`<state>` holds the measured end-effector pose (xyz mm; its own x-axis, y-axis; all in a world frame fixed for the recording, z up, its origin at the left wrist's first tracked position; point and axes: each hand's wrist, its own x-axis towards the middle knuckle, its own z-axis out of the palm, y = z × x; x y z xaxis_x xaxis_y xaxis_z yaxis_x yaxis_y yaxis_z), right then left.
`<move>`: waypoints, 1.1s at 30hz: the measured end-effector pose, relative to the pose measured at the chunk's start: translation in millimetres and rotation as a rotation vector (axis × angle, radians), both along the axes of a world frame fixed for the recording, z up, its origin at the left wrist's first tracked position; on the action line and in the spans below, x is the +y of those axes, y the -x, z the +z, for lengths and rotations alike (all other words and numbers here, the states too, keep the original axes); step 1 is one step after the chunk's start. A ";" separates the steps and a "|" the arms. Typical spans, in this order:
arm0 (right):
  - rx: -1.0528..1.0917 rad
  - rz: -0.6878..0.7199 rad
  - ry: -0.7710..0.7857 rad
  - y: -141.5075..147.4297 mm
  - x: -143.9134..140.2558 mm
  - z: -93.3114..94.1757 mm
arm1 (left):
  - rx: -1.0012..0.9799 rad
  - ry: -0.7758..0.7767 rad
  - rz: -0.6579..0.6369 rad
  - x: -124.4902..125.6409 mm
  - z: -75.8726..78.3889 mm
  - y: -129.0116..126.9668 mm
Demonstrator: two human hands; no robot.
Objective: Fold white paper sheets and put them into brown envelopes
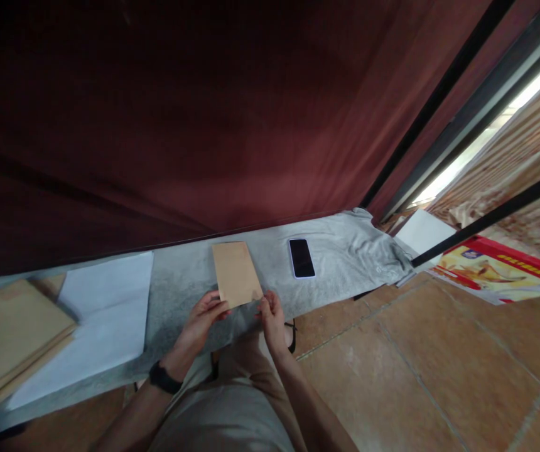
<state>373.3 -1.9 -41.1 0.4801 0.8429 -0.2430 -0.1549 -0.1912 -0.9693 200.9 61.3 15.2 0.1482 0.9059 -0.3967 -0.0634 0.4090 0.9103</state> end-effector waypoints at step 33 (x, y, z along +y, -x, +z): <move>0.568 -0.178 0.035 -62.6 46.9 17.8 | -0.103 0.084 -0.051 -22.6 -20.7 -14.2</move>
<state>435.9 45.0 -23.3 0.3995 0.7483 -0.5295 -0.6799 -0.1456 -0.7187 215.1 38.7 -5.5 0.2373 0.8604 -0.4509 -0.1321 0.4885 0.8625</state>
